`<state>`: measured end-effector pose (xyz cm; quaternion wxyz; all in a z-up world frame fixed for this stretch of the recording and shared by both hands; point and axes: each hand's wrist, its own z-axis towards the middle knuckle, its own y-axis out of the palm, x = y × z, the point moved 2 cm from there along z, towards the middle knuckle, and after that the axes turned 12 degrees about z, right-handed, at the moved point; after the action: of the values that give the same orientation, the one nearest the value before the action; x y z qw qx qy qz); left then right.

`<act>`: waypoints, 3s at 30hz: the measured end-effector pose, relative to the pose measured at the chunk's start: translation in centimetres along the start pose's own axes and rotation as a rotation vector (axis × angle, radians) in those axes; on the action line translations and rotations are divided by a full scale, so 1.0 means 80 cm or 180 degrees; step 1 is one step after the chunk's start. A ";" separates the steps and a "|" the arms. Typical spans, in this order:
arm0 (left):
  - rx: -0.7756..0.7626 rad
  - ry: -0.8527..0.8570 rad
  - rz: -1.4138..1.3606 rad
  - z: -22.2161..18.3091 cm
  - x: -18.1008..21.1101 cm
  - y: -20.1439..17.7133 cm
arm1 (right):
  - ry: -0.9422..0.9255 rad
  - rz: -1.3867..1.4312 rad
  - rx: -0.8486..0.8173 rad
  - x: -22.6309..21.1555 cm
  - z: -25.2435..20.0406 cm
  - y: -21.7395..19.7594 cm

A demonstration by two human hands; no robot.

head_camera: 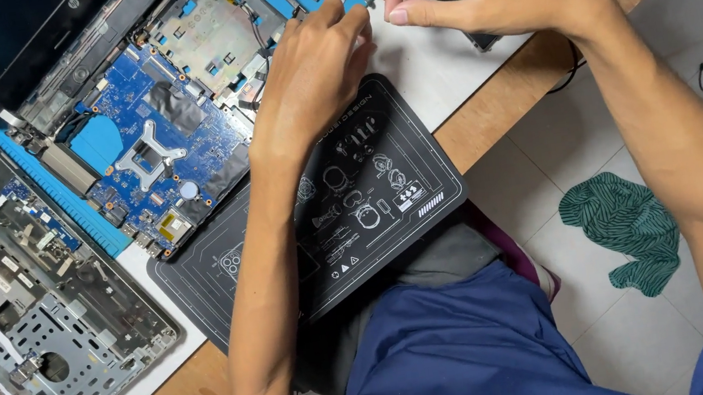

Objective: Positioning a motherboard and reconnecting various internal ribbon cables during a laptop repair

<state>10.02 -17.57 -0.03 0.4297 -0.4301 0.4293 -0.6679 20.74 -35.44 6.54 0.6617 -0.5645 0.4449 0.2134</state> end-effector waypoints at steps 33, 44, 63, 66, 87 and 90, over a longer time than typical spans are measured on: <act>0.0121 -0.1480 0.1067 -0.023 -0.146 0.024 | -0.0182 -0.0664 0.0434 0.044 0.155 0.090; 0.0072 -0.0724 0.1250 -0.005 -0.181 0.043 | -0.0155 -0.0747 0.0476 0.059 0.173 0.100; 0.0118 -0.0807 0.0900 -0.014 -0.169 0.023 | -0.0288 -0.0546 0.0468 0.055 0.172 0.099; -0.0015 -0.0806 0.0949 -0.017 -0.172 0.026 | -0.0263 -0.0570 0.0504 0.059 0.173 0.102; 0.0307 -0.0753 0.0973 -0.098 -0.138 -0.066 | -0.0907 0.0126 0.0661 0.009 0.181 0.120; 0.0408 -0.0993 0.0707 -0.137 -0.126 -0.072 | -0.1054 -0.0076 0.0577 0.000 0.182 0.144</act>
<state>1.13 -4.34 0.48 0.5886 -0.4501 0.3589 -0.5676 16.74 -18.68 -0.41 0.7766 -0.4649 0.3405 0.2545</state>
